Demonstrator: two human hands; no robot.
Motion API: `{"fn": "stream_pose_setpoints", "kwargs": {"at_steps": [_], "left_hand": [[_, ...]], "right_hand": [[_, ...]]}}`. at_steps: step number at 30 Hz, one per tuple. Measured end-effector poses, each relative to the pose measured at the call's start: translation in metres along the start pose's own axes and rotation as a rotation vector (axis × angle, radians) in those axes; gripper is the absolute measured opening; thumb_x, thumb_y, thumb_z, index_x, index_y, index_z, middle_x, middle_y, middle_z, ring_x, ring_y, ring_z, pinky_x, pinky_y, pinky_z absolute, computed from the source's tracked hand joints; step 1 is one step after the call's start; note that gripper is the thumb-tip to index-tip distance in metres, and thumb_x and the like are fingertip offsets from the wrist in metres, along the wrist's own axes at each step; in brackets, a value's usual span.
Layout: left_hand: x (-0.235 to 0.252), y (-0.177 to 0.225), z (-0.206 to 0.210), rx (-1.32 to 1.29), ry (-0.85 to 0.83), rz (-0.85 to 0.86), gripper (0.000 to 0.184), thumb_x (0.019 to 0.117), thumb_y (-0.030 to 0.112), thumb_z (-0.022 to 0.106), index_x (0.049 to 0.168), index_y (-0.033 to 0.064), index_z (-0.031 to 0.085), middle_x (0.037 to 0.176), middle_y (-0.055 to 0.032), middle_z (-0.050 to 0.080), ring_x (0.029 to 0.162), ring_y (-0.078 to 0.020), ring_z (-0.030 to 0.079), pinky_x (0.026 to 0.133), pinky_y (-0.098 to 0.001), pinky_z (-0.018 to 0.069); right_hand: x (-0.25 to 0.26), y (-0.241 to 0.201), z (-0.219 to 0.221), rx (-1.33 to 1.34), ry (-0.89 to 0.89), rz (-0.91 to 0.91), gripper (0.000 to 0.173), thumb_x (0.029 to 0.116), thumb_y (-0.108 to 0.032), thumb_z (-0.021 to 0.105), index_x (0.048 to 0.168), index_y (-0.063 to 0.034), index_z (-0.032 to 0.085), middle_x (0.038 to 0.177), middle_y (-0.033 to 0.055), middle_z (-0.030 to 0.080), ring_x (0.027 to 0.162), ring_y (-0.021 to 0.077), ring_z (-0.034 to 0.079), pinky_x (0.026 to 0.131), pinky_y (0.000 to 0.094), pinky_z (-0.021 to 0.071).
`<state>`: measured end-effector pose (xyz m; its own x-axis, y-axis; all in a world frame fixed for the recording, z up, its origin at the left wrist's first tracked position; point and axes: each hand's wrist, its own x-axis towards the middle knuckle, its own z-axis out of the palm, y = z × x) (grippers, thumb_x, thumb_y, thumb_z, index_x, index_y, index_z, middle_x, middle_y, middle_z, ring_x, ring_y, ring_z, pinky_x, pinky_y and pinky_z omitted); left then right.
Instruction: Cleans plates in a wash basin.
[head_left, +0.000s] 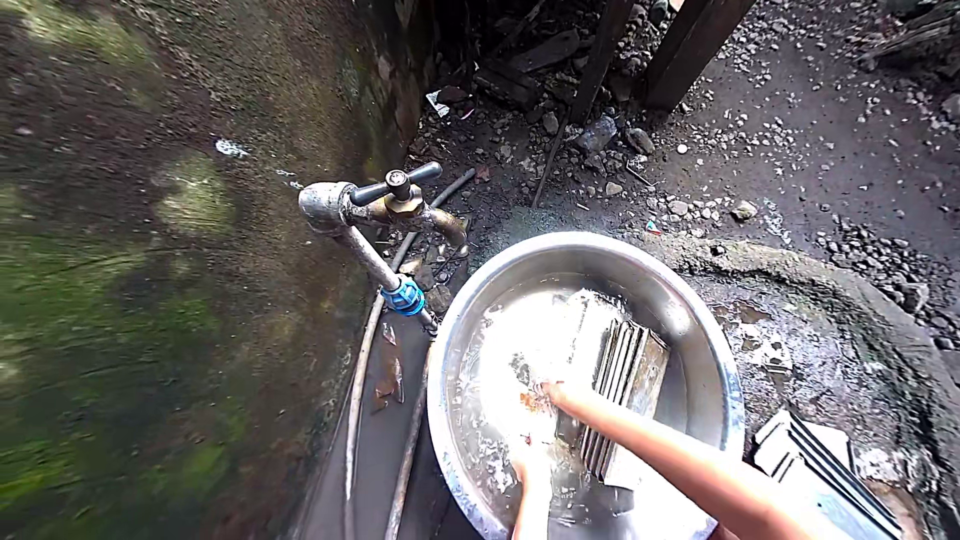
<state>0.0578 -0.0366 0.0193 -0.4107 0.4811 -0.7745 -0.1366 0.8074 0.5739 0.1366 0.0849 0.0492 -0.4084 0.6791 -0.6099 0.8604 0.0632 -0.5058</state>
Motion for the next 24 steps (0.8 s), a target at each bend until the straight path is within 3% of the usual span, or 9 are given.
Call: {"fn": "stream_pose_setpoints", "kwargs": {"at_steps": [3, 5, 10, 12, 14, 17, 20, 23, 24], "left_hand": [[0.001, 0.000, -0.001, 0.012, 0.020, 0.022, 0.032, 0.1013, 0.007, 0.059, 0.122, -0.0164, 0.058, 0.120, -0.0345, 0.061, 0.114, -0.0417, 0.059, 0.102, -0.0534, 0.0448], [0.003, -0.001, 0.001, -0.004, 0.037, 0.059, 0.034, 0.1006, 0.004, 0.059, 0.128, -0.0160, 0.055, 0.123, -0.0350, 0.060, 0.116, -0.0421, 0.060, 0.103, -0.0530, 0.0458], [0.002, -0.002, 0.002, 0.038, 0.034, 0.013, 0.040, 0.1027, 0.008, 0.056, 0.136, -0.0138, 0.051, 0.136, -0.0348, 0.055, 0.131, -0.0426, 0.052, 0.112, -0.0536, 0.0384], [0.003, -0.005, 0.004, 0.007, 0.037, 0.038, 0.031, 0.1015, 0.005, 0.057, 0.125, -0.0153, 0.057, 0.121, -0.0342, 0.061, 0.114, -0.0410, 0.061, 0.102, -0.0530, 0.0465], [0.004, -0.007, 0.004, -0.062, 0.015, 0.023, 0.031, 0.1035, 0.007, 0.056, 0.126, -0.0146, 0.055, 0.112, -0.0315, 0.063, 0.101, -0.0367, 0.064, 0.092, -0.0501, 0.0513], [0.002, -0.003, 0.001, -0.167, -0.013, -0.034, 0.033, 0.1054, 0.006, 0.052, 0.129, -0.0161, 0.052, 0.117, -0.0332, 0.061, 0.103, -0.0364, 0.063, 0.093, -0.0479, 0.0515], [-0.008, 0.005, -0.006, -0.389, -0.028, -0.111, 0.038, 0.1128, 0.016, 0.030, 0.134, -0.0127, 0.044, 0.110, -0.0257, 0.056, 0.090, -0.0255, 0.057, 0.082, -0.0380, 0.0509], [-0.004, 0.010, -0.013, -0.510, 0.040, -0.144, 0.060, 0.1135, 0.039, 0.016, 0.136, -0.0082, 0.047, 0.117, -0.0247, 0.056, 0.099, -0.0268, 0.056, 0.085, -0.0419, 0.0487], [-0.004, 0.012, -0.017, -0.556, 0.042, -0.151, 0.063, 0.1130, 0.041, 0.014, 0.145, -0.0066, 0.041, 0.136, -0.0290, 0.052, 0.117, -0.0327, 0.055, 0.097, -0.0480, 0.0467]], "right_hand": [[0.030, -0.004, -0.012, -0.138, 0.100, 0.114, 0.061, 0.1059, -0.009, 0.038, 0.163, -0.0023, 0.016, 0.170, 0.0166, 0.019, 0.157, 0.0319, 0.021, 0.126, 0.0510, 0.0196], [0.025, -0.011, 0.001, -0.160, 0.101, 0.123, 0.061, 0.1035, -0.004, 0.042, 0.161, -0.0006, 0.022, 0.168, 0.0176, 0.025, 0.154, 0.0326, 0.030, 0.123, 0.0489, 0.0285], [-0.018, 0.002, 0.047, -0.156, -0.190, -0.292, 0.055, 0.1040, -0.001, 0.042, 0.158, -0.0012, 0.033, 0.163, 0.0186, 0.037, 0.154, 0.0321, 0.030, 0.128, 0.0476, 0.0157], [-0.013, 0.010, 0.034, -0.229, -0.245, -0.309, 0.055, 0.1059, -0.004, 0.038, 0.160, -0.0085, 0.033, 0.163, 0.0158, 0.038, 0.152, 0.0324, 0.033, 0.125, 0.0520, 0.0211], [-0.001, 0.012, 0.019, -0.119, -0.081, -0.211, 0.047, 0.1088, -0.015, 0.037, 0.154, -0.0057, 0.044, 0.159, 0.0162, 0.044, 0.150, 0.0321, 0.038, 0.124, 0.0504, 0.0247], [0.019, -0.009, -0.003, -0.134, 0.068, 0.026, 0.054, 0.1078, -0.015, 0.037, 0.159, 0.0011, 0.031, 0.164, 0.0199, 0.033, 0.153, 0.0349, 0.030, 0.126, 0.0509, 0.0192], [0.014, -0.018, 0.011, -0.079, 0.065, 0.081, 0.058, 0.1031, -0.003, 0.042, 0.160, -0.0025, 0.030, 0.164, 0.0183, 0.035, 0.150, 0.0332, 0.036, 0.122, 0.0499, 0.0296], [-0.031, -0.010, 0.048, 0.010, -0.017, -0.165, 0.051, 0.1027, 0.000, 0.044, 0.153, -0.0004, 0.043, 0.160, 0.0171, 0.043, 0.150, 0.0312, 0.038, 0.125, 0.0483, 0.0266], [-0.045, -0.004, 0.057, 0.004, -0.037, -0.259, 0.052, 0.1012, 0.003, 0.046, 0.153, -0.0010, 0.044, 0.158, 0.0162, 0.046, 0.150, 0.0311, 0.039, 0.125, 0.0503, 0.0245]]}}
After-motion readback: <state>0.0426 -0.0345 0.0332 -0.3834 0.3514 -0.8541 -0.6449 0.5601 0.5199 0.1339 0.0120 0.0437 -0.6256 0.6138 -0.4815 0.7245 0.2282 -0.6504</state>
